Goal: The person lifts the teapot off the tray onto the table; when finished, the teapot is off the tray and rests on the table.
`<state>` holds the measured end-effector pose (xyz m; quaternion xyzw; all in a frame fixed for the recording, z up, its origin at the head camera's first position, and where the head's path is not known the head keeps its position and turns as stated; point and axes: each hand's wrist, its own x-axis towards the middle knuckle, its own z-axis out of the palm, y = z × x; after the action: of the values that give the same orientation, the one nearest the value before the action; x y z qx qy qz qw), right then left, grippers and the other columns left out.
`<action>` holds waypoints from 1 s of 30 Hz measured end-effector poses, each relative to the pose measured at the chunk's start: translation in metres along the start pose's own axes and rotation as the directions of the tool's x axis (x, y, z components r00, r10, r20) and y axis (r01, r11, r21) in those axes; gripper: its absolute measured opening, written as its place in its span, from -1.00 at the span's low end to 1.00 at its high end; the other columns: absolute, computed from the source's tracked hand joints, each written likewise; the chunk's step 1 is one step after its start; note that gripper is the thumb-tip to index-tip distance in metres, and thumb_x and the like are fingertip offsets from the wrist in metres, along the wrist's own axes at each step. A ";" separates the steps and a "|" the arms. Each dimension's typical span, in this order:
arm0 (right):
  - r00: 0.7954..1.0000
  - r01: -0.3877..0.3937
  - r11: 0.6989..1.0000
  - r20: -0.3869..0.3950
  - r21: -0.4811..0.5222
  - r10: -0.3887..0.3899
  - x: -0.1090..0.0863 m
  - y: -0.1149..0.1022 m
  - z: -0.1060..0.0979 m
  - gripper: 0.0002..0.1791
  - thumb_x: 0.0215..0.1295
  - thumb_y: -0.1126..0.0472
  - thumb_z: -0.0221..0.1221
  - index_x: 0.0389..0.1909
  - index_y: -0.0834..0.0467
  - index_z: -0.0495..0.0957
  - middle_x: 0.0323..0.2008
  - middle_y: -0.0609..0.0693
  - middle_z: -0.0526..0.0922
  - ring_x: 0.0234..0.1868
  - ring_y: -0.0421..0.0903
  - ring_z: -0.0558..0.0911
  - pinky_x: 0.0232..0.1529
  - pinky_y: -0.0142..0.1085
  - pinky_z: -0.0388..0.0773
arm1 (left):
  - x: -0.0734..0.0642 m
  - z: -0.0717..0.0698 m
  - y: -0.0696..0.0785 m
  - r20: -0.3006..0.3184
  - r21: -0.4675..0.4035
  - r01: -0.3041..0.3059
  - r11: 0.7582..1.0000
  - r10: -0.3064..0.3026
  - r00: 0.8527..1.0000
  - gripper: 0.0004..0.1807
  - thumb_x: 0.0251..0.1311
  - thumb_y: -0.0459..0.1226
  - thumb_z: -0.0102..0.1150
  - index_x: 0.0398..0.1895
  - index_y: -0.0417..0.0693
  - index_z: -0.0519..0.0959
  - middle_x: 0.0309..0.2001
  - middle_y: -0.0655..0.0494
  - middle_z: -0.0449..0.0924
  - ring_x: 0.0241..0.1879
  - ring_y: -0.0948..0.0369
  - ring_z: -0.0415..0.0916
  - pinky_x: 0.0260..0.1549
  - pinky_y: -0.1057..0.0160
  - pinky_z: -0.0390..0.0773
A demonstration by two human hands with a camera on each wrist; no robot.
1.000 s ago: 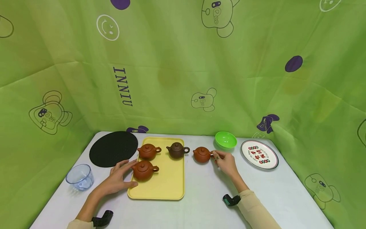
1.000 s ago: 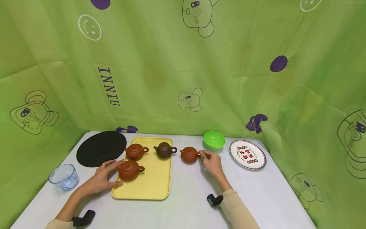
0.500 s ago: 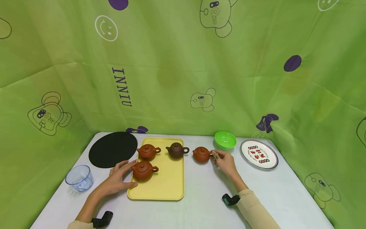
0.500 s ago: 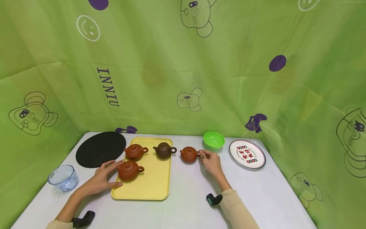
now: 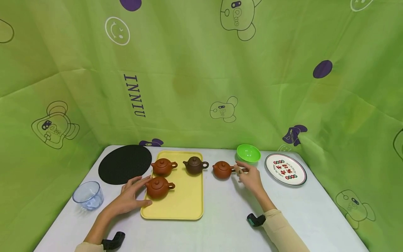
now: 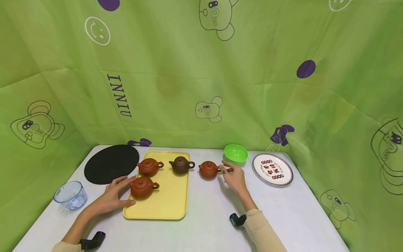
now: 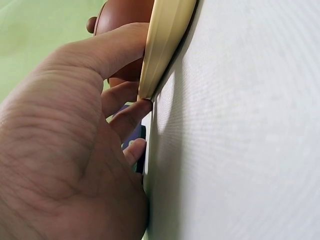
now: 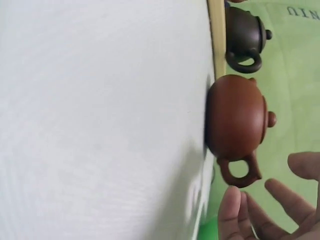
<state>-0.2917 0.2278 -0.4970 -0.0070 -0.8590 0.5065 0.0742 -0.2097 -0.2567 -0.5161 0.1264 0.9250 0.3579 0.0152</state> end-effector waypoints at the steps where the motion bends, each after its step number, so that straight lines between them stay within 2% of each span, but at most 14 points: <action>1: 1.000 0.001 1.000 -0.006 -0.012 -0.001 -0.001 -0.001 0.000 -0.55 0.49 0.06 0.29 0.29 0.17 0.66 0.01 0.25 0.81 -0.38 -0.02 0.78 -0.38 -0.37 0.62 | 0.000 0.000 0.000 -0.001 0.000 -0.002 1.000 0.002 1.000 -0.01 0.01 -0.01 0.60 0.56 0.04 0.40 0.54 -0.32 0.31 0.56 -0.34 -0.01 0.28 -0.62 0.06; 5: 0.999 0.048 0.998 -0.020 -0.050 -0.049 -0.004 -0.010 0.000 -0.56 0.48 0.07 0.31 0.28 0.14 0.67 0.07 0.18 0.81 -0.15 -0.06 0.78 -0.19 -0.40 0.60 | 0.000 0.000 -0.001 -0.005 0.002 -0.004 1.000 0.004 1.000 -0.01 0.01 -0.01 0.61 0.56 0.04 0.40 0.54 -0.34 0.30 0.56 -0.34 0.00 0.27 -0.63 0.08; 9: 0.991 0.133 0.990 -0.007 -0.053 -0.134 -0.008 -0.023 0.004 -0.53 0.46 0.14 0.33 0.32 0.17 0.63 0.16 0.21 0.78 0.01 0.06 0.79 -0.15 -0.44 0.61 | 0.000 0.000 -0.002 -0.007 -0.001 -0.012 1.000 0.012 1.000 -0.01 0.01 -0.01 0.61 0.56 0.03 0.40 0.54 -0.33 0.32 0.56 -0.34 0.00 0.28 -0.61 0.06; 12: 0.981 0.193 0.980 0.016 -0.041 -0.192 -0.012 -0.034 0.008 -0.54 0.44 0.17 0.34 0.32 0.17 0.64 0.15 0.23 0.78 -0.01 0.13 0.79 -0.20 -0.43 0.63 | 0.000 0.000 -0.002 -0.011 -0.003 -0.015 1.000 0.015 1.000 -0.01 0.01 -0.02 0.61 0.56 0.02 0.41 0.53 -0.33 0.32 0.55 -0.34 0.00 0.29 -0.60 0.05; 17: 0.960 0.275 0.960 0.071 -0.042 -0.272 -0.020 -0.048 0.021 -0.57 0.42 0.19 0.36 0.27 0.14 0.67 0.04 0.16 0.82 -0.13 0.09 0.77 -0.18 -0.34 0.66 | 0.000 0.001 -0.001 -0.006 0.000 -0.006 1.000 0.006 1.000 -0.01 0.01 -0.01 0.61 0.56 0.03 0.40 0.54 -0.34 0.29 0.55 -0.34 -0.01 0.28 -0.61 0.07; 25: 0.933 0.318 0.947 0.160 0.045 -0.321 -0.033 -0.062 0.050 -0.61 0.46 0.18 0.34 0.24 0.17 0.68 -0.05 0.09 0.84 -0.17 -0.07 0.80 -0.09 -0.35 0.70 | 0.001 0.001 -0.002 -0.009 0.001 -0.007 1.000 0.007 1.000 -0.01 0.01 -0.02 0.62 0.56 0.03 0.41 0.55 -0.32 0.30 0.56 -0.33 -0.01 0.29 -0.59 0.08; 30: 0.913 0.343 0.939 0.226 0.030 -0.340 -0.041 -0.071 0.069 -0.62 0.49 0.13 0.30 0.24 0.16 0.69 -0.07 0.06 0.84 -0.21 -0.05 0.80 -0.18 -0.35 0.68 | 0.001 0.002 -0.002 -0.007 -0.001 -0.002 1.000 0.002 1.000 -0.01 0.01 -0.02 0.62 0.56 0.04 0.41 0.55 -0.33 0.29 0.56 -0.33 0.00 0.29 -0.58 0.08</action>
<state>-0.2559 0.1302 -0.4731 0.2009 -0.8523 0.4788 0.0625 -0.2106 -0.2569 -0.5185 0.1259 0.9248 0.3587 0.0118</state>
